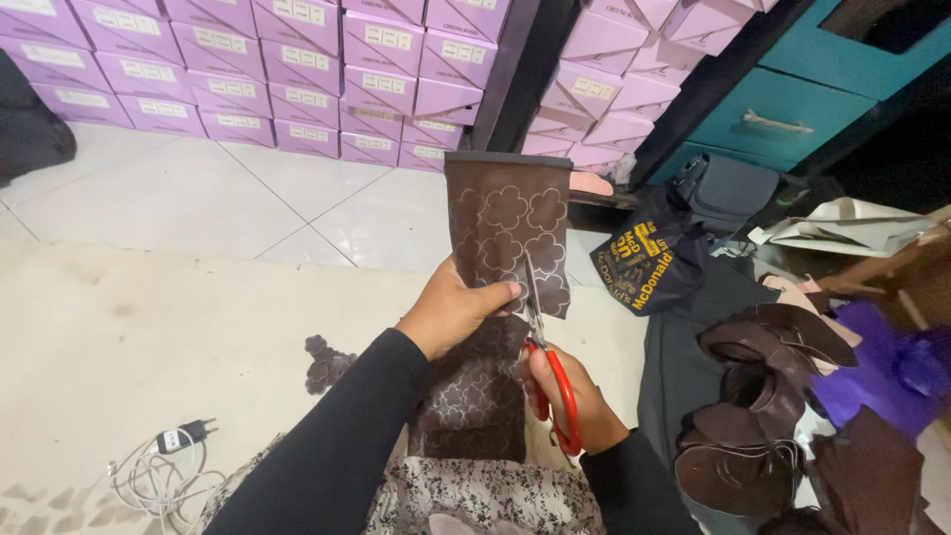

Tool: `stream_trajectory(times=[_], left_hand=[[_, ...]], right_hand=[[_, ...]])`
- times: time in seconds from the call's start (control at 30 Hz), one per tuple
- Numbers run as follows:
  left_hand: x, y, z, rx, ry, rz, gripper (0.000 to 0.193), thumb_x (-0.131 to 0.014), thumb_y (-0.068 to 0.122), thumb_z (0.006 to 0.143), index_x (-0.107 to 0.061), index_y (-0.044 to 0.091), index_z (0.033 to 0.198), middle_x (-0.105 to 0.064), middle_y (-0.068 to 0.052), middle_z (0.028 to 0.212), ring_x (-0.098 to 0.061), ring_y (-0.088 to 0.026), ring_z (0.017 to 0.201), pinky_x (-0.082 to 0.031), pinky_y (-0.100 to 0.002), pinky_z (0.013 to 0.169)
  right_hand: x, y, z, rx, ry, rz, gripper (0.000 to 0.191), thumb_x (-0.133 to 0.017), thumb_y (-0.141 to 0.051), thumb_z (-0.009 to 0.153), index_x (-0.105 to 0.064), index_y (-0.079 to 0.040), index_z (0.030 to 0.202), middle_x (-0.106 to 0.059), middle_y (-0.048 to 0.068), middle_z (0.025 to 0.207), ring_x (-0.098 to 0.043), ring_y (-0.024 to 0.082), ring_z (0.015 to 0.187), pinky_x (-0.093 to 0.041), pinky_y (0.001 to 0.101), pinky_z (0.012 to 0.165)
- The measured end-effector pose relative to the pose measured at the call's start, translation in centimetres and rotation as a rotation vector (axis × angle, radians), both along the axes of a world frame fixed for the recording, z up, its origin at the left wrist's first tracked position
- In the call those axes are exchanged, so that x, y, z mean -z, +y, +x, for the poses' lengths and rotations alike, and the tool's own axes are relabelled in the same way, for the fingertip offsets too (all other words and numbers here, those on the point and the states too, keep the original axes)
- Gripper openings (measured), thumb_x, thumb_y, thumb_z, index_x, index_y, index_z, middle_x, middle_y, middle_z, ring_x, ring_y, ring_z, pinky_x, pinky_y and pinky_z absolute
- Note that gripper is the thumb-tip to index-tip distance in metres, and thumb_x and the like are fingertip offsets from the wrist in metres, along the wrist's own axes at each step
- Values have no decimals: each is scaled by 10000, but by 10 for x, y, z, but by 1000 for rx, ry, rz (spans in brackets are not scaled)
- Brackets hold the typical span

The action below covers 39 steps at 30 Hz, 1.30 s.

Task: The person uses red-handled scissors to cut a brown patterned sheet of material. They hold the material with their left hand and cut along the pattern lines with their right hand, creating separate pieces.

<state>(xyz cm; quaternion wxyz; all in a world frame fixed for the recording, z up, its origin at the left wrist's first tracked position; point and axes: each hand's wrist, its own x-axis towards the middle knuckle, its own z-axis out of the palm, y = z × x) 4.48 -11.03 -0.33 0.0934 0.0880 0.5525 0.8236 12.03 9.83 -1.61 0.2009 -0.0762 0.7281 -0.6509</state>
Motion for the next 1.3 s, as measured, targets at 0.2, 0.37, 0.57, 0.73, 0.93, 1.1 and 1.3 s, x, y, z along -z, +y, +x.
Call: stream_trajectory(times=[0.2, 0.37, 0.57, 0.73, 0.93, 1.1, 1.3], left_hand=[[-3, -2, 2, -19, -3, 8, 343, -735, 57, 846, -618, 24, 1167, -713, -58, 1027, -686, -142, 875, -587, -303, 720], [-5, -3, 3, 5, -35, 14, 332, -731, 70, 855, -626, 17, 1165, -723, -55, 1029, -699, -137, 885, -597, -294, 741], [-5, -6, 2, -12, -25, 6, 371, -740, 45, 839, -615, 9, 1187, -708, -67, 1027, -679, -155, 873, -574, -301, 733], [-7, -7, 3, -11, 73, -49, 403, -741, 42, 834, -613, 22, 1216, -720, -45, 1085, -679, -135, 964, -559, -291, 850], [-10, -9, 5, -1, 70, -68, 427, -744, 34, 829, -610, 22, 1234, -717, -58, 1100, -674, -143, 976, -554, -305, 860], [-15, -10, 5, -11, 28, -83, 442, -749, 43, 823, -607, 13, 1241, -718, -73, 1087, -686, -160, 971, -565, -311, 849], [-15, -10, 6, -18, -9, -19, 455, -758, 41, 807, -600, -6, 1231, -727, -79, 1076, -695, -155, 956, -562, -307, 854]], right_hand=[[-3, -4, -1, 9, 2, -11, 409, -471, -459, 1019, -558, -69, 928, -476, 3, 694, -446, 91, 542, -391, 249, 478], [-1, -2, 2, 4, -15, -45, 420, -483, -458, 1035, -527, -65, 896, -465, 3, 691, -421, 85, 543, -369, 244, 475], [0, -3, 1, 5, -13, -9, 425, -487, -463, 1022, -528, -64, 880, -471, 10, 653, -423, 92, 514, -367, 245, 460], [1, -3, -2, -22, 26, 18, 430, -477, -475, 1021, -567, -58, 965, -484, -1, 692, -466, 90, 559, -418, 255, 508], [5, -3, -4, -71, 35, -74, 408, -487, -458, 1034, -557, -57, 1023, -493, 2, 741, -502, 101, 613, -434, 263, 547], [5, -5, -5, -24, -10, -106, 420, -491, -461, 1041, -550, -53, 964, -469, 4, 723, -456, 92, 578, -398, 257, 506], [6, -2, -3, 0, -12, -34, 458, -475, -480, 1052, -517, -57, 881, -448, 10, 669, -417, 93, 511, -367, 248, 449]])
